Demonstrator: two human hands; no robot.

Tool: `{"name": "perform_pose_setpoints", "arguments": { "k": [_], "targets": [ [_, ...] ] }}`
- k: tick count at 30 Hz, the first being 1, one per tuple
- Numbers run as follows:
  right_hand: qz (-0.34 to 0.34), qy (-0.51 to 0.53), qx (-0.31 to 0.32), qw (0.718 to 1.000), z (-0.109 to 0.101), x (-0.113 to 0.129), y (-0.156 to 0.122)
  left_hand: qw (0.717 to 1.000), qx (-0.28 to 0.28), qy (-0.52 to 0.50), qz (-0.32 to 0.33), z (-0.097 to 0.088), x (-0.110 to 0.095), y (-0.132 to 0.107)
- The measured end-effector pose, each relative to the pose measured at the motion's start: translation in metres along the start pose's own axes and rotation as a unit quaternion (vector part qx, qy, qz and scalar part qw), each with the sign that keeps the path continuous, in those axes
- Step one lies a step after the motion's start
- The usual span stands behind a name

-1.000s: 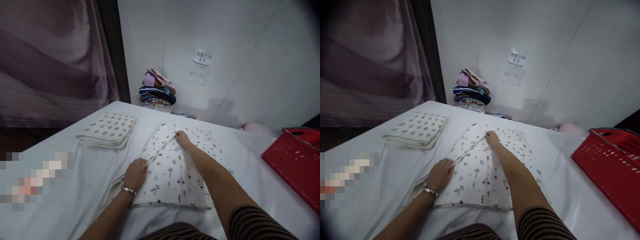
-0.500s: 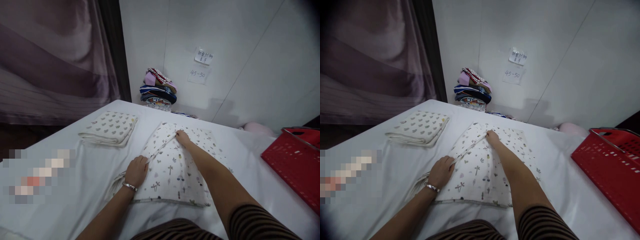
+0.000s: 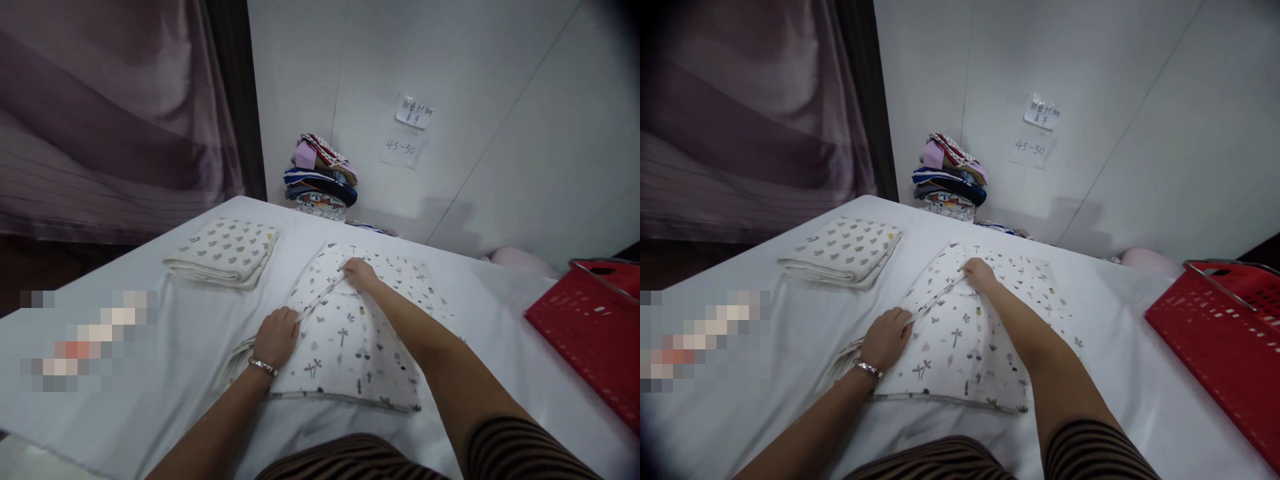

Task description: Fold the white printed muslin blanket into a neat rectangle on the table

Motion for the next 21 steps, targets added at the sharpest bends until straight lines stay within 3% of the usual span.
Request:
{"name": "perform_pose_setpoints", "arguments": {
  "k": [7, 21],
  "targets": [
    [-0.069, -0.098, 0.054, 0.991, 0.0081, 0.0109, -0.0026, 1.000, -0.004, -0.001, 0.001, -0.0001, 0.0001, -0.0001],
    [-0.096, -0.093, 0.041, 0.990, 0.0068, 0.0064, -0.0005, 1.000, -0.007, -0.006, 0.000, -0.0005, -0.0001, -0.0004]
  ]
}}
Point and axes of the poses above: each hand's wrist, its own y-axis towards the middle knuckle, its own z-axis out of the palm, x = y × z, the point moved 7 cm from there along y, towards the middle knuckle, and after that the axes turned 2 degrees about -x, right-handed, at the moved point
